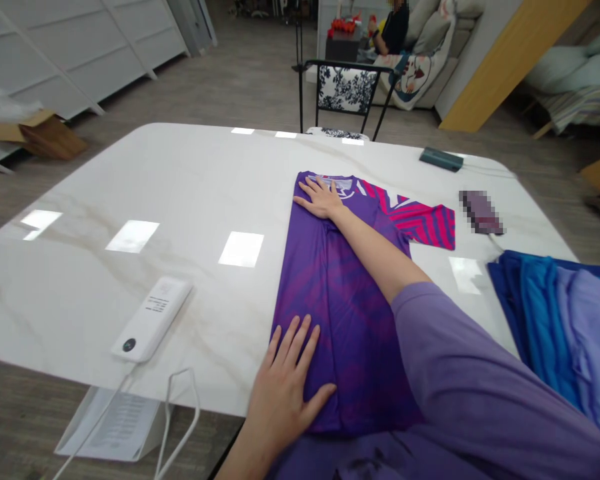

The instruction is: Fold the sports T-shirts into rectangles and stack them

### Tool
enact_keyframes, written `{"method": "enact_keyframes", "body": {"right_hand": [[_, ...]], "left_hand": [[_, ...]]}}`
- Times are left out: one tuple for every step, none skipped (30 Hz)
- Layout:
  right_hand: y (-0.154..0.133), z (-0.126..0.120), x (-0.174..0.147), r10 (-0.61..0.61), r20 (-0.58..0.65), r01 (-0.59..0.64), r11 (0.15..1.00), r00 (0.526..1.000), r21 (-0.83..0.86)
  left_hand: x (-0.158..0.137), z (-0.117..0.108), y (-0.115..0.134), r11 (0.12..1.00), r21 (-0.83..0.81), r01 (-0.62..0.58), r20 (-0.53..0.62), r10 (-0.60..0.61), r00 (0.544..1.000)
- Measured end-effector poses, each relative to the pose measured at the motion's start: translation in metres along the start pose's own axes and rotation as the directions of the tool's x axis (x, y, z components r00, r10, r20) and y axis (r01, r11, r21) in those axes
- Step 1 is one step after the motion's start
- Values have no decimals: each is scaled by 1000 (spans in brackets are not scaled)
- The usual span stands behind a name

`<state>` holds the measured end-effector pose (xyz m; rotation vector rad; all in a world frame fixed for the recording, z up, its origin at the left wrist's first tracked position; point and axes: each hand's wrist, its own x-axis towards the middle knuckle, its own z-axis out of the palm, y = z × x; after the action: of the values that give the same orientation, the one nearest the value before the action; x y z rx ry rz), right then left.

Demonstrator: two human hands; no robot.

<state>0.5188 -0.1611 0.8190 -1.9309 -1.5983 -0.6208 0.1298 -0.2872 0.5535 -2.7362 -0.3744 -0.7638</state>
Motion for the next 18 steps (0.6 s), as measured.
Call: {"method": "enact_keyframes", "body": {"right_hand": [[0,-1,3,1,-5,-1,1000,1000,3],[0,-3,6,-2,-5,2,1000,1000,9],[0,-5,8,-7,-3,7,1000,1000,19],[1,-9,9,-12,-4,12,999,1000,34],[3,-13,8,-13,-16,14,999,1000,49],[8,-19,4,-6,-44,8,998,999,57],[16,-27,-2,10,-83,-6,999,997,54],[28,-36,-12,39,-129,-34,999,991,39],[43,-46,-26,82,-174,-80,997,981,16],[63,-56,-44,139,-215,-144,990,967,-7],[85,-67,-64,207,-250,-220,975,946,-22],[110,-78,-86,286,-277,-305,952,917,-27],[135,-88,-110,368,-299,-391,920,881,-19],[159,-96,-134,445,-312,-470,883,840,-7],[181,-103,-157,515,-310,-541,841,799,2],[201,-108,-178,578,-297,-604,797,760,4],[217,-110,-196,628,-276,-653,757,728,-1],[231,-112,-211,664,-249,-688,726,705,-12]], "left_hand": [[3,-1,-4,1000,15,-5,-5,6,1000],[7,-1,-8,999,31,-14,-10,14,1000],[10,-2,-12,999,46,-26,-13,26,1000],[13,-3,-16,997,60,-44,-14,45,999],[15,-5,-20,995,73,-62,-12,63,998],[16,-6,-24,994,81,-79,-7,80,997],[16,-8,-27,992,83,-99,-10,100,995],[15,-9,-29,990,78,-116,-25,119,993],[14,-11,-28,989,66,-130,-52,133,990],[13,-12,-26,990,48,-134,-91,138,986],[13,-14,-19,991,26,-132,-138,134,981],[15,-15,-9,992,2,-127,-183,125,975],[19,-15,6,992,-25,-121,-215,113,970],[25,-14,24,990,-56,-126,-224,111,968],[32,-13,46,985,-91,-148,-209,127,970],[42,-9,71,975,-126,-183,-173,160,972],[51,-5,96,959,-162,-232,-117,215,970],[61,1,121,943,-185,-276,-49,272,961]]}}
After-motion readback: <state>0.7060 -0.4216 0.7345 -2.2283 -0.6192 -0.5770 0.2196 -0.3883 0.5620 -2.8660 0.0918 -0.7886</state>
